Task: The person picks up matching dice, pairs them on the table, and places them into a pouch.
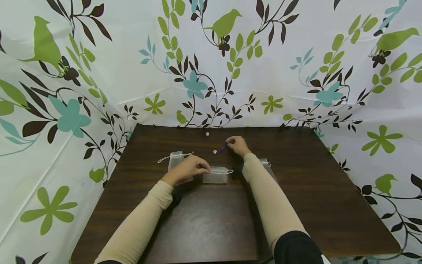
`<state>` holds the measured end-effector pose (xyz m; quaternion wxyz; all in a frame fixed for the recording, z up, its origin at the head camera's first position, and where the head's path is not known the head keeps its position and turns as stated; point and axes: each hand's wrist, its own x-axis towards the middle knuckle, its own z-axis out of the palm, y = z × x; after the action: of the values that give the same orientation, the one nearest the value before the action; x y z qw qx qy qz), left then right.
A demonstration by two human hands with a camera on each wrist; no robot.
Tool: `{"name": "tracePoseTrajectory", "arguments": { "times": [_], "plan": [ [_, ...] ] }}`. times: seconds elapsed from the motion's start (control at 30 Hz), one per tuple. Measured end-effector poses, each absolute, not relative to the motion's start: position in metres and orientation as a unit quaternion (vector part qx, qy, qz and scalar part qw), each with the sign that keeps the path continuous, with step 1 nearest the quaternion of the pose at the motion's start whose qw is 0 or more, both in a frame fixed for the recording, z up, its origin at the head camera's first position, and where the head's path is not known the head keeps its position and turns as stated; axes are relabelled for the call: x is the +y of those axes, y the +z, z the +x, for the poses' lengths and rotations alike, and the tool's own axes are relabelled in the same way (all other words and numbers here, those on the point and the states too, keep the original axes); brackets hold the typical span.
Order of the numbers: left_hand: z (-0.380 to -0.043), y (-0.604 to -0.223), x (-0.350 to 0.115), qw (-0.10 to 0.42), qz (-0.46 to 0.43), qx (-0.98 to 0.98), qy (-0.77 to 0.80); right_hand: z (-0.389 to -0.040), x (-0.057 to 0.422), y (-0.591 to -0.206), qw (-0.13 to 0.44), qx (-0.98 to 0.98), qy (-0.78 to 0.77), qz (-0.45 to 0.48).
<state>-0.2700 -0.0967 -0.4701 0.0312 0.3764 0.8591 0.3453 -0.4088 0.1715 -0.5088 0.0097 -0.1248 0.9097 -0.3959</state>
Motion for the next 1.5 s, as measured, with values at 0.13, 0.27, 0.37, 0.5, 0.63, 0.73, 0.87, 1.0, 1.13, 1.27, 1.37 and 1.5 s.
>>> {"name": "tracePoseTrajectory", "arguments": {
  "times": [0.13, 0.27, 0.37, 0.5, 0.63, 0.73, 0.87, 1.0, 1.13, 1.27, 1.37, 1.5],
  "plan": [
    [-0.269, -0.471, -0.098, 0.018, 0.384, 0.859, 0.338, -0.406, 0.172, -0.511, 0.022, 0.906, -0.403, -0.125],
    [-0.269, -0.472, -0.097, 0.009, 0.389, 0.859, 0.333, -0.404, 0.172, -0.513, 0.026, 0.907, -0.400, -0.126],
    [-0.270, -0.473, -0.096, 0.008, 0.389, 0.860, 0.330, -0.402, 0.171, -0.514, 0.027, 0.909, -0.394, -0.130],
    [-0.270, -0.473, -0.095, 0.015, 0.385, 0.861, 0.333, -0.398, 0.170, -0.513, 0.027, 0.910, -0.391, -0.134],
    [-0.269, -0.474, -0.097, 0.016, 0.384, 0.861, 0.332, -0.395, 0.167, -0.513, 0.034, 0.910, -0.389, -0.137],
    [-0.268, -0.474, -0.097, 0.019, 0.385, 0.861, 0.333, -0.393, 0.166, -0.516, 0.038, 0.912, -0.386, -0.137],
    [-0.266, -0.473, -0.097, 0.022, 0.386, 0.860, 0.334, -0.392, 0.165, -0.519, 0.039, 0.911, -0.388, -0.136],
    [-0.265, -0.471, -0.096, 0.015, 0.391, 0.859, 0.330, -0.392, 0.164, -0.518, 0.039, 0.911, -0.386, -0.142],
    [-0.265, -0.470, -0.096, 0.015, 0.395, 0.855, 0.334, -0.392, 0.164, -0.518, 0.041, 0.911, -0.383, -0.146],
    [-0.266, -0.471, -0.097, 0.019, 0.396, 0.853, 0.339, -0.392, 0.164, -0.518, 0.045, 0.908, -0.390, -0.145],
    [-0.266, -0.473, -0.097, 0.022, 0.394, 0.853, 0.341, -0.391, 0.163, -0.518, 0.044, 0.906, -0.395, -0.147],
    [-0.266, -0.474, -0.097, 0.027, 0.391, 0.853, 0.346, -0.391, 0.163, -0.519, 0.039, 0.905, -0.396, -0.151]
  ]
}}
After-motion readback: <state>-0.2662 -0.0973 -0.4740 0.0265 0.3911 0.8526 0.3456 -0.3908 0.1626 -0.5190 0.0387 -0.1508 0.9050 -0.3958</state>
